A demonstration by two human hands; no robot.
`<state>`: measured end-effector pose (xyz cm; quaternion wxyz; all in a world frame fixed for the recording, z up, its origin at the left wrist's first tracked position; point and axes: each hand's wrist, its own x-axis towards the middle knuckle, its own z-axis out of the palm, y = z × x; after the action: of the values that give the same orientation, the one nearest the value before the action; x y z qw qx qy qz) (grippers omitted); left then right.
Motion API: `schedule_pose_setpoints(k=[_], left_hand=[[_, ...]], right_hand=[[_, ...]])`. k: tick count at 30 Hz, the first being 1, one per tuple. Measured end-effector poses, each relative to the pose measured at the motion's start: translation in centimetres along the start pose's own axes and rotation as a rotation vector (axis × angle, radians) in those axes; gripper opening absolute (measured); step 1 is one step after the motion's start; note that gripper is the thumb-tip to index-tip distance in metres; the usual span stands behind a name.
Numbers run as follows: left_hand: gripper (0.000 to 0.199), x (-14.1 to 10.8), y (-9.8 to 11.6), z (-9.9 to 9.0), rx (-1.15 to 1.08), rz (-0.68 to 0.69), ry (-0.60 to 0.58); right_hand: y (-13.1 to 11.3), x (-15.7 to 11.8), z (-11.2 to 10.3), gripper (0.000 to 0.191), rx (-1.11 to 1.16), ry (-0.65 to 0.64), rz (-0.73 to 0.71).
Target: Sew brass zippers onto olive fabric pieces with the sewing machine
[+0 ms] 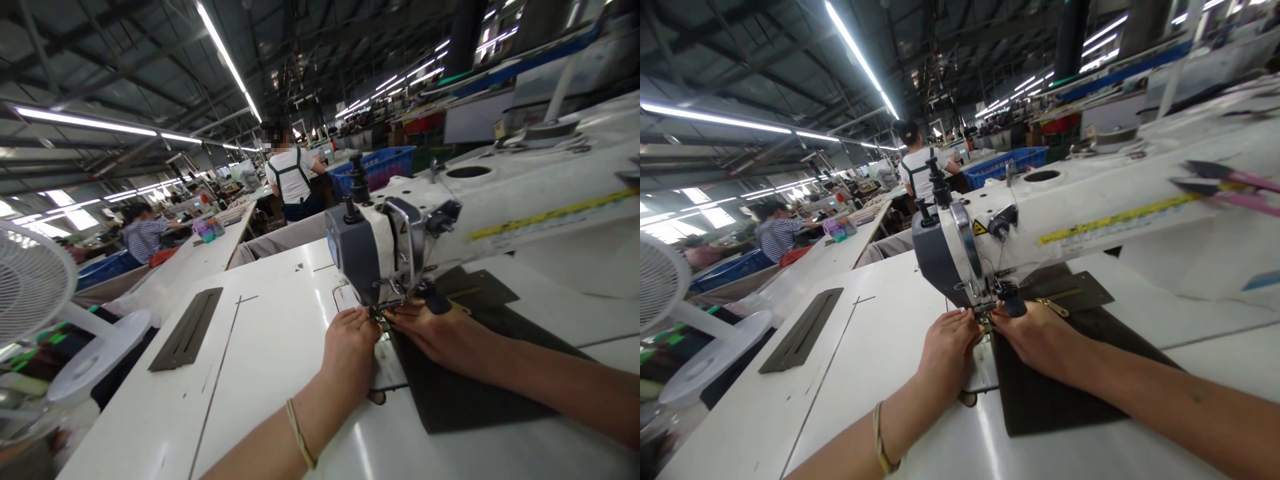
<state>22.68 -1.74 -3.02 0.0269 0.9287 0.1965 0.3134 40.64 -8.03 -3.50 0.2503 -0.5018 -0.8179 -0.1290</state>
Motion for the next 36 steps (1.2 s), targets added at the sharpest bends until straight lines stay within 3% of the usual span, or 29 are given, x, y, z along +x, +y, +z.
schedule_pose_setpoints(k=[13,19,22,25,29,32,36], left_hand=[[0.012,-0.5,0.2,-0.6,-0.031,0.047,-0.02],[0.018,-0.6,-0.1,-0.3,-0.061,-0.013,-0.015],[0.017,-0.8,0.4,-0.8,-0.027,-0.149,-0.068],[0.046,-1.7,2.0,-2.0,0.079,-0.344,-0.218],[0.057,-3.3,5.4,-3.4,-0.067,-0.389,-0.376],[0.043,-4.4,7.8,-3.7,-0.248,-0.486,-0.263],[0.012,-6.1,9.7,-3.6,-0.566,-0.911,-0.035]], right_hand=[[-0.2,-0.4,-0.2,0.027,0.036,0.086,-0.007],[0.2,-0.7,1.0,0.031,-0.07,0.087,0.041],[0.5,-1.6,2.0,0.041,-0.265,0.134,0.13],[-0.1,-3.7,2.2,0.067,-0.386,0.182,0.161],[-3.1,-7.1,0.6,0.08,-0.401,0.215,0.141],[-6.0,-8.8,-0.5,0.088,-0.369,0.215,0.128],[-8.9,-9.7,0.3,0.083,-0.172,0.226,0.088]])
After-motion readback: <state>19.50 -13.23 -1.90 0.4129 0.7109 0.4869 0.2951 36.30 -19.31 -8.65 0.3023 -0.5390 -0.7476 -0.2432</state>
